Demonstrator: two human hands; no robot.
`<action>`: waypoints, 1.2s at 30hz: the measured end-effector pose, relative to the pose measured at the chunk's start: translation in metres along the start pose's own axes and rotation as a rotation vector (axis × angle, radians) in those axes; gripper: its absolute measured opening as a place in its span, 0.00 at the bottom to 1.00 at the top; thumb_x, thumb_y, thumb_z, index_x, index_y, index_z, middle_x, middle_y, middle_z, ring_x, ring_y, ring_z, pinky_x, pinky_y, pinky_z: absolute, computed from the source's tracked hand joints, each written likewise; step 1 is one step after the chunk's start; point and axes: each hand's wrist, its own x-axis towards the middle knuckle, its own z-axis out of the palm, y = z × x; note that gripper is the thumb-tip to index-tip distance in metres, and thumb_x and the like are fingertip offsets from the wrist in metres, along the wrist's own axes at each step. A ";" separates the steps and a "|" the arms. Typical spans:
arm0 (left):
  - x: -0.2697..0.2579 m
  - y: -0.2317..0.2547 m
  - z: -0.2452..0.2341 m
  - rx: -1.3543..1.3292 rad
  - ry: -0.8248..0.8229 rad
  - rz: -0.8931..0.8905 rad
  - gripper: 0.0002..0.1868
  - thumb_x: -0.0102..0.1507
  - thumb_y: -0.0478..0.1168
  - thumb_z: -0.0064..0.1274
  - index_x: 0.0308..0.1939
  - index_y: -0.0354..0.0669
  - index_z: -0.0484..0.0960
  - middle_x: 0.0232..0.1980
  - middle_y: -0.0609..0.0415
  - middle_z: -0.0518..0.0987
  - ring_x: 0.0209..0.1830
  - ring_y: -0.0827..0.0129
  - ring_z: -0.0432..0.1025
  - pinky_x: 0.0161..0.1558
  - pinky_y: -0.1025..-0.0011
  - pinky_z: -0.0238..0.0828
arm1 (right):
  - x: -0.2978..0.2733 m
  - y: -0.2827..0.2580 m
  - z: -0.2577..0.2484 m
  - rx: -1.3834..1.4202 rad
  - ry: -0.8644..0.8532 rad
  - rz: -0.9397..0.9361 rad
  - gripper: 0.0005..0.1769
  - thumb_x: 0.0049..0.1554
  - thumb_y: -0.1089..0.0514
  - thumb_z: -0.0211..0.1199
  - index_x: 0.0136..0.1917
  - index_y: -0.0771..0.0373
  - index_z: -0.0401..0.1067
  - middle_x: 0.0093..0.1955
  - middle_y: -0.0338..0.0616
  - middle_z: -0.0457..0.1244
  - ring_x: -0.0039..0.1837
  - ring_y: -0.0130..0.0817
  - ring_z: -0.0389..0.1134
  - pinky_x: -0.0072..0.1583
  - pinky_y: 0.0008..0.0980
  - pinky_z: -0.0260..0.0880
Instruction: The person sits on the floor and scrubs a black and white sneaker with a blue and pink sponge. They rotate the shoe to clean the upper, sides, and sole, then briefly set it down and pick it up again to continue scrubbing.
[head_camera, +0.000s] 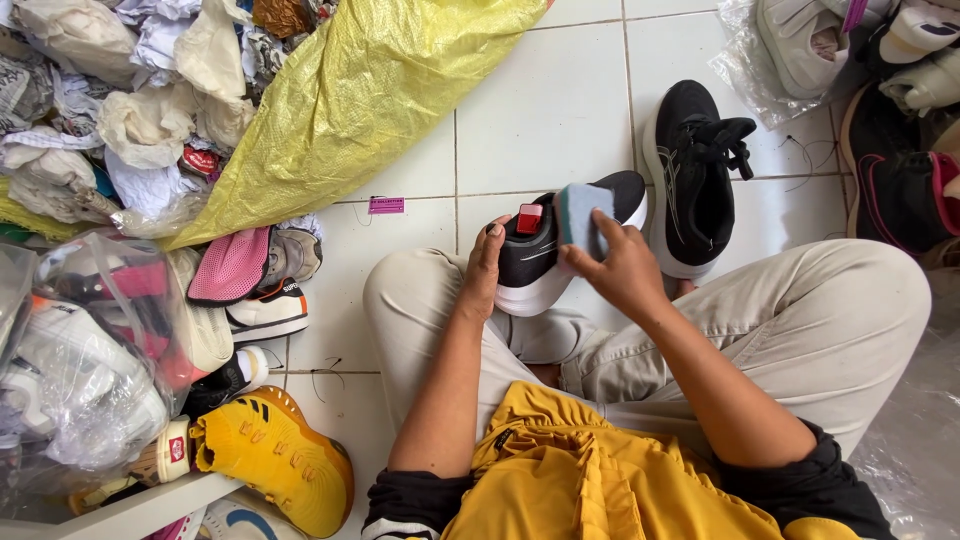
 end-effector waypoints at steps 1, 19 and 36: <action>-0.002 0.004 0.002 0.002 0.000 0.001 0.32 0.69 0.61 0.48 0.69 0.46 0.71 0.63 0.44 0.73 0.65 0.65 0.66 0.70 0.61 0.60 | -0.005 -0.002 0.001 0.002 0.001 -0.001 0.45 0.59 0.34 0.65 0.77 0.66 0.62 0.61 0.73 0.62 0.59 0.66 0.69 0.56 0.60 0.70; -0.022 0.050 0.015 -0.072 0.103 -0.232 0.40 0.65 0.71 0.43 0.70 0.50 0.71 0.58 0.41 0.79 0.55 0.58 0.74 0.59 0.61 0.70 | -0.054 -0.011 0.043 0.438 -0.365 -0.256 0.44 0.49 0.40 0.76 0.74 0.54 0.67 0.53 0.62 0.67 0.44 0.52 0.72 0.45 0.44 0.74; 0.000 0.020 0.004 -0.163 0.165 -0.036 0.36 0.67 0.65 0.49 0.66 0.39 0.76 0.57 0.39 0.80 0.56 0.63 0.74 0.60 0.60 0.72 | 0.063 0.075 0.012 0.103 0.179 0.178 0.46 0.59 0.29 0.65 0.76 0.64 0.63 0.61 0.70 0.62 0.63 0.68 0.67 0.62 0.64 0.66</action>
